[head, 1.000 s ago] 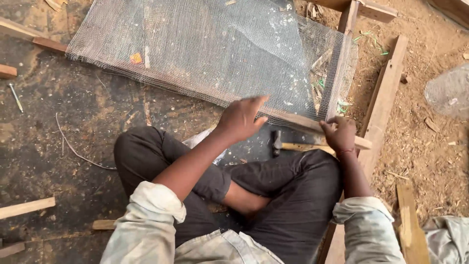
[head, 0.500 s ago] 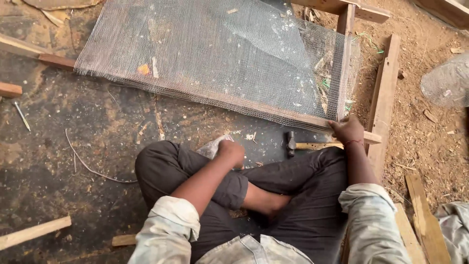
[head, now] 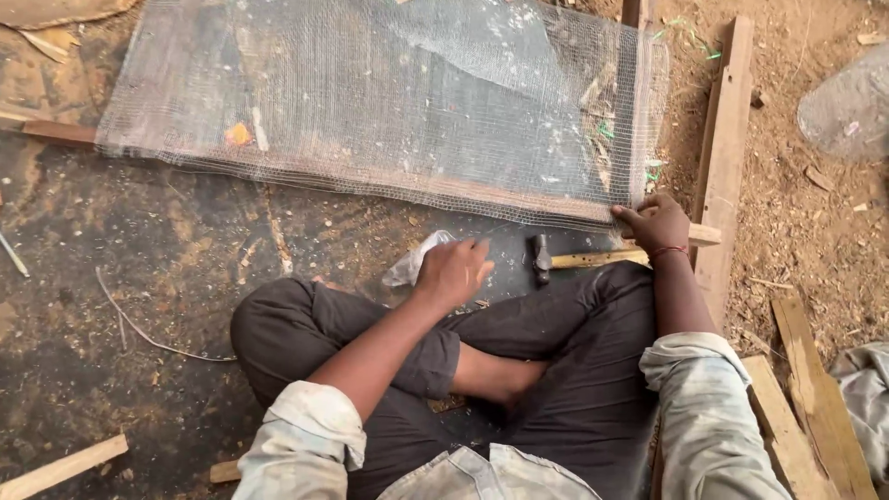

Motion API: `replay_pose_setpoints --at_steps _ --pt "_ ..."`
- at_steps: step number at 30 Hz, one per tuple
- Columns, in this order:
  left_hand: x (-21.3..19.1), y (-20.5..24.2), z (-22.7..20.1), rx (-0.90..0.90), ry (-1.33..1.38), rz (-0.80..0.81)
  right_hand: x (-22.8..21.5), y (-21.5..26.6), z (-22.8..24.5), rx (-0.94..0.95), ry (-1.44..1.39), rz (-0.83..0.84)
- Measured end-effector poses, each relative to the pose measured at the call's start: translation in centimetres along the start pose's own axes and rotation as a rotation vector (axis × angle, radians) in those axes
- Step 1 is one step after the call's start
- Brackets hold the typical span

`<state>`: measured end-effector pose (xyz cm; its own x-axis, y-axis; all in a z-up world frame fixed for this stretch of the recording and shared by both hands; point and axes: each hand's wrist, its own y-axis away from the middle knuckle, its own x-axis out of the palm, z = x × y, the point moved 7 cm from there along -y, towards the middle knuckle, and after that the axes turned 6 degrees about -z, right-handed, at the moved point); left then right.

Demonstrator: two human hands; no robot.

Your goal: Assembling a wooden frame and attaching wire mesh using a hammer and nails.

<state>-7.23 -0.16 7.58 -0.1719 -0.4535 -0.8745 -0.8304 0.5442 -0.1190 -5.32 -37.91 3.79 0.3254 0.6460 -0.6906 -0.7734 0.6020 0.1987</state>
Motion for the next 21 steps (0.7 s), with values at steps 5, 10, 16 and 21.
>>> replay_pose_setpoints --at_steps 5,10,16,21 --pt "-0.2 -4.2 -4.3 0.224 0.023 -0.210 0.1 -0.1 0.0 0.012 -0.040 0.011" --pt "4.9 -9.9 -7.1 0.376 -0.087 -0.194 0.1 -0.3 -0.4 0.019 -0.112 -0.005" --pt "10.3 -13.2 -8.3 0.412 -0.253 0.109 0.4 -1.2 -1.7 0.054 -0.130 0.004" --pt "12.7 -13.3 -7.0 0.466 -0.336 -0.008 0.5 -1.5 -1.8 0.042 -0.161 0.003"
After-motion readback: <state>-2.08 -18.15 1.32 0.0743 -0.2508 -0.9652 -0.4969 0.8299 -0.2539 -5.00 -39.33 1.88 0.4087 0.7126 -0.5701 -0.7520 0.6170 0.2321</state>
